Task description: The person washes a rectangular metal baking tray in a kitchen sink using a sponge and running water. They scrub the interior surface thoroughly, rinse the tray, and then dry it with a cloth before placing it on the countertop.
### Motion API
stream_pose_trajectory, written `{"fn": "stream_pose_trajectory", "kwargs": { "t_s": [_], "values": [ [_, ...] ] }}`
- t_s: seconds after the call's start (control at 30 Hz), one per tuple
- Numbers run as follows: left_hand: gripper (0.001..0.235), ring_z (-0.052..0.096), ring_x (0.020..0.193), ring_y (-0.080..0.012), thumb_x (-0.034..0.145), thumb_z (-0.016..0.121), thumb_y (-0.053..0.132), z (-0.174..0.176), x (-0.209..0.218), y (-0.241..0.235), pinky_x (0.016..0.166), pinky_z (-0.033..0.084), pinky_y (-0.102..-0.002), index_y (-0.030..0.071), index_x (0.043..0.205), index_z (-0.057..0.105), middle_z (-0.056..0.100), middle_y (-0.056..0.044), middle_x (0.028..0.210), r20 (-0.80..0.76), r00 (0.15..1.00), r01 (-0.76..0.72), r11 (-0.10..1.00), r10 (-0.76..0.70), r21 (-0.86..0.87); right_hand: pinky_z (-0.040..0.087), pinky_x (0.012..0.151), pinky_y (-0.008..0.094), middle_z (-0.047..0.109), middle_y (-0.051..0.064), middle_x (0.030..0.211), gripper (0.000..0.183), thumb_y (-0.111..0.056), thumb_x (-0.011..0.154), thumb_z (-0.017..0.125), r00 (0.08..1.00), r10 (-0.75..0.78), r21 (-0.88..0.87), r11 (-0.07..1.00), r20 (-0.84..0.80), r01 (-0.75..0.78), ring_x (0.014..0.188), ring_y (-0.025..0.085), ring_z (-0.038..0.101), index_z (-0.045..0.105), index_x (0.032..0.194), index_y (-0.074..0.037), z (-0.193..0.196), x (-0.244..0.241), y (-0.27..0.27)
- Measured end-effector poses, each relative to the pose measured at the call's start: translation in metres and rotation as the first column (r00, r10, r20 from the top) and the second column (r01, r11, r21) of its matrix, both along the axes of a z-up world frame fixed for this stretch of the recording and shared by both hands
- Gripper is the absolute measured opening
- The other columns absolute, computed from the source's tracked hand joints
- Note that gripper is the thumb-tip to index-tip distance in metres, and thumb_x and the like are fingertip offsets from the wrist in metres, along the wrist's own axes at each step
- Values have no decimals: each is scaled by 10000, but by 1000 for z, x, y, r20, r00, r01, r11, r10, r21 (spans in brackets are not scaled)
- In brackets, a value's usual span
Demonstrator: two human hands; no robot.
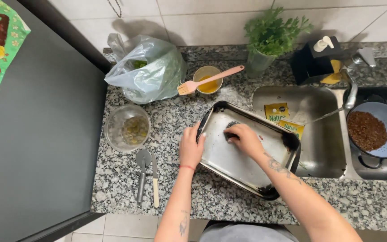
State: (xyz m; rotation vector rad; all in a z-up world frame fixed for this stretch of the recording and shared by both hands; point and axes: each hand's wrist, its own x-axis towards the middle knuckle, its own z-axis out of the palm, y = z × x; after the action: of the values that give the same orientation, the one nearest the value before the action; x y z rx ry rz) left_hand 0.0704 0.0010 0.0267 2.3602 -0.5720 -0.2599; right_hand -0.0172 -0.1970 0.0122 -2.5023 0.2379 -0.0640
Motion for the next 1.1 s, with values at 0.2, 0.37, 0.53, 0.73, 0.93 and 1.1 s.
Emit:
{"fn": "stream_pose_trajectory", "kwargs": {
  "t_s": [0.2, 0.37, 0.53, 0.73, 0.93, 1.1],
  "values": [
    [403, 527, 1128, -411, 953, 420, 216, 4, -11, -20, 936, 446, -504, 209, 1352, 472, 565, -172, 1251, -289, 954, -151, 959, 78, -240, 500, 821, 381, 590, 38, 970, 78, -144, 761, 715, 969, -187, -41, 980, 165, 196, 957, 264, 544, 708, 838, -146, -25, 17, -6],
    [402, 558, 1093, -376, 946, 438, 231, -12, -15, -27, 905, 472, -484, 255, 1345, 481, 587, -140, 1224, -193, 969, -202, 945, 155, -257, 492, 743, 391, 602, 36, 742, 121, -49, 729, 611, 986, 106, 77, 990, 128, -116, 828, 284, 586, 630, 676, -157, -21, 10, 42],
    [403, 572, 1089, -347, 936, 455, 215, -8, -22, -22, 898, 485, -463, 244, 1336, 502, 605, -136, 1204, -175, 974, -191, 944, 147, -270, 470, 792, 356, 606, 0, 875, 81, -175, 730, 741, 960, -184, 60, 983, 213, 175, 887, 227, 562, 660, 729, -174, -23, 17, 15],
    [400, 581, 1079, -339, 928, 487, 195, -28, -19, -21, 876, 494, -449, 217, 1325, 523, 611, -133, 1204, -123, 985, -154, 941, 122, -300, 484, 754, 453, 645, 130, 828, 53, -81, 768, 589, 985, 125, 119, 983, 120, -139, 867, 354, 591, 641, 756, -89, -10, 9, 33],
    [403, 584, 1089, -308, 942, 467, 245, -24, -18, -20, 883, 497, -430, 267, 1342, 502, 616, -111, 1202, -171, 976, -177, 945, 133, -275, 486, 749, 376, 586, 39, 791, 93, -100, 813, 612, 973, -129, 28, 992, 191, 126, 858, 270, 575, 604, 744, -162, -41, 30, 45],
    [415, 575, 1084, -346, 936, 471, 215, -24, -17, -20, 876, 499, -454, 247, 1350, 486, 610, -146, 1195, -143, 984, -143, 943, 103, -302, 493, 735, 401, 541, 53, 802, 87, -117, 775, 653, 983, -70, -144, 985, 168, 95, 855, 280, 551, 567, 786, -126, -56, 63, 9]
  ]
}}
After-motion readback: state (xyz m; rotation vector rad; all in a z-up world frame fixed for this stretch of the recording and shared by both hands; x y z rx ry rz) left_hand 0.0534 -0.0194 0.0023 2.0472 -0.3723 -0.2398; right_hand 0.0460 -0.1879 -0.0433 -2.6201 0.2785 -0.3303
